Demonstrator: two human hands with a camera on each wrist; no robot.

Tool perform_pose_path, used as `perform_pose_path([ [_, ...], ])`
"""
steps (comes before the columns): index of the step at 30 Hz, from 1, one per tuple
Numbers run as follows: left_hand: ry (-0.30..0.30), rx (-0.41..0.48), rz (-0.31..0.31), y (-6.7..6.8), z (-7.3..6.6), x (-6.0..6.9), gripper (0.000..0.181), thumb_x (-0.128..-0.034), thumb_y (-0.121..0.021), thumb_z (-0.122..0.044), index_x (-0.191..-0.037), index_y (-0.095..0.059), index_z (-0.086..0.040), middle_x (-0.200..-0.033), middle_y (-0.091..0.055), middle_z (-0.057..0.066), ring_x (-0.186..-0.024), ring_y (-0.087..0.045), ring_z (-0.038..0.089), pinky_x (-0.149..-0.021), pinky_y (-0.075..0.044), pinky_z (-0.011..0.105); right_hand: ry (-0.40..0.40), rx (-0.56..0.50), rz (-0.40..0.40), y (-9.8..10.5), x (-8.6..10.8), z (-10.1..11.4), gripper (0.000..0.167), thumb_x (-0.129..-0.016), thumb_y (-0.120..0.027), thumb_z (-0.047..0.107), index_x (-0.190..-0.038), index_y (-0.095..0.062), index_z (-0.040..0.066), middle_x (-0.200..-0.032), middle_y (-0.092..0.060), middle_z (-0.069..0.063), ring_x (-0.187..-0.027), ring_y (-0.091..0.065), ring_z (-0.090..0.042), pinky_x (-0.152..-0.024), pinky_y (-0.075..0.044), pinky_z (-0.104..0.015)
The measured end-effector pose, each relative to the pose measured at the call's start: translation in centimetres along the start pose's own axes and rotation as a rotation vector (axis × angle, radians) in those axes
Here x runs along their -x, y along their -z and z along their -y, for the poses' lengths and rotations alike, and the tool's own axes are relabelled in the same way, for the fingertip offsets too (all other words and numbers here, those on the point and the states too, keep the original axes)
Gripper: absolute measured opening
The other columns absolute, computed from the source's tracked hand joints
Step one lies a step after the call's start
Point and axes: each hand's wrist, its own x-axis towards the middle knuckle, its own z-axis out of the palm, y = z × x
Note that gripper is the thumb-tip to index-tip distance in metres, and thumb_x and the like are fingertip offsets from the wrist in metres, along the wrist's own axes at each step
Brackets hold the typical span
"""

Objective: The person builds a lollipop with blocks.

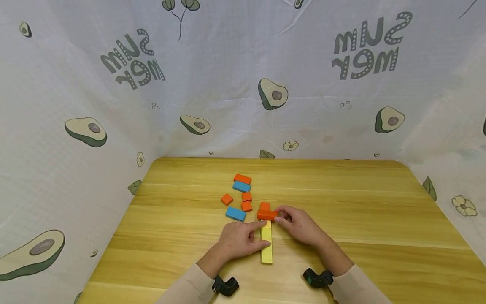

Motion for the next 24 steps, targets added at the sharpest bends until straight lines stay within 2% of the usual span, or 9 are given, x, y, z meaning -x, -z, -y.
perform_pose_path([
  [15,-0.002,-0.011,-0.005,-0.19,0.06,0.07,0.058,-0.0925,-0.072,-0.061,-0.143,-0.068,-0.032,-0.053,-0.045,-0.021,-0.046,-0.039,-0.003,-0.046,-0.032,0.021,0.028,0.142,-0.051,-0.44,-0.31,0.28,0.037,-0.101,-0.072,0.020,-0.134,-0.069,0.004,-0.082,-0.061,0.007,-0.072,-0.051,-0.007,-0.071,-0.046,-0.027],
  [24,0.008,-0.013,-0.001,-0.13,0.11,-0.04,0.058,-0.0924,-0.072,-0.062,-0.142,-0.068,-0.033,-0.055,-0.046,-0.021,-0.048,-0.040,-0.003,-0.047,-0.033,0.021,0.027,0.173,-0.056,-0.49,-0.62,0.32,0.034,-0.097,-0.077,0.019,-0.127,-0.071,0.005,-0.081,-0.061,0.008,-0.070,-0.051,-0.006,-0.068,-0.046,-0.024],
])
